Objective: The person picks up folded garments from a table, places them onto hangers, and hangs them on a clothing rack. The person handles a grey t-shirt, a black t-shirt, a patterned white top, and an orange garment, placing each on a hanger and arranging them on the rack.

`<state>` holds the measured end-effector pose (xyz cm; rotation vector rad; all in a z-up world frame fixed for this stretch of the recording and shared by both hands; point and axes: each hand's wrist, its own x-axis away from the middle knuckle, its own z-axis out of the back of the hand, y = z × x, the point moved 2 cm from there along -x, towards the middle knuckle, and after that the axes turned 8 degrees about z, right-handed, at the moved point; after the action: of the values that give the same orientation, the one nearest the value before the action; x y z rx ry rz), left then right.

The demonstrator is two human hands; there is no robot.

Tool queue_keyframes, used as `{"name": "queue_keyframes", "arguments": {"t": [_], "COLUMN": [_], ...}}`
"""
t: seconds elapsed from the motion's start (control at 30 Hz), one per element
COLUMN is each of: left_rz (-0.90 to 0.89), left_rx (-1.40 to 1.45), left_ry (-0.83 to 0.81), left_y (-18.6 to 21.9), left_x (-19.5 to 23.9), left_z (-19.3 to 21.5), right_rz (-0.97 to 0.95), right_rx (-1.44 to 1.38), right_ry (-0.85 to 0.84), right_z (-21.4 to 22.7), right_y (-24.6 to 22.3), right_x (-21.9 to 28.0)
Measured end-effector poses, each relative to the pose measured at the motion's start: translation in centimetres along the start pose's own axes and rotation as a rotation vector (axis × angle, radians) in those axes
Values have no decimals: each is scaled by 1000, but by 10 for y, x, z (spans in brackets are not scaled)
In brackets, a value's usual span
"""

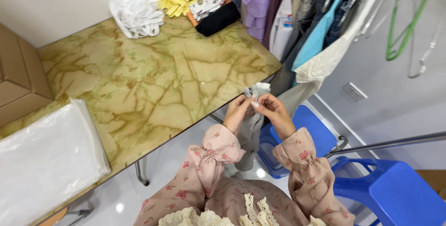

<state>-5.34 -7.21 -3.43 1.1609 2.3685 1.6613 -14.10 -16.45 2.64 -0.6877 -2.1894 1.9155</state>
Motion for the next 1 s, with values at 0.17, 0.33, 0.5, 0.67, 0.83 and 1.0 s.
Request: {"name": "queue_keyframes", "arguments": {"t": [0.17,0.33,0.5,0.67,0.83,1.0], "left_rz": [22,117,51,-180,-407,-482], "left_rx": [51,196,-159,-471,-823,-826], "left_ry": [-126,-199,-124,-162,-398,-612], "left_y": [11,-11,35,81,108,143], "left_x": [8,-45,-67,-98,-117,-96], "left_z": [-27,-7,21,37,12,-28], "right_rz": [-162,-191,-117,-70,-1,113], "right_rx": [-64,-177,313,461,634,746], "right_ry": [135,265,400,484,451,556], "right_z": [51,134,228,294,291,259], "right_y": [4,12,9,-11,-51,-79], "right_x": [22,45,69,93,91,61]}}
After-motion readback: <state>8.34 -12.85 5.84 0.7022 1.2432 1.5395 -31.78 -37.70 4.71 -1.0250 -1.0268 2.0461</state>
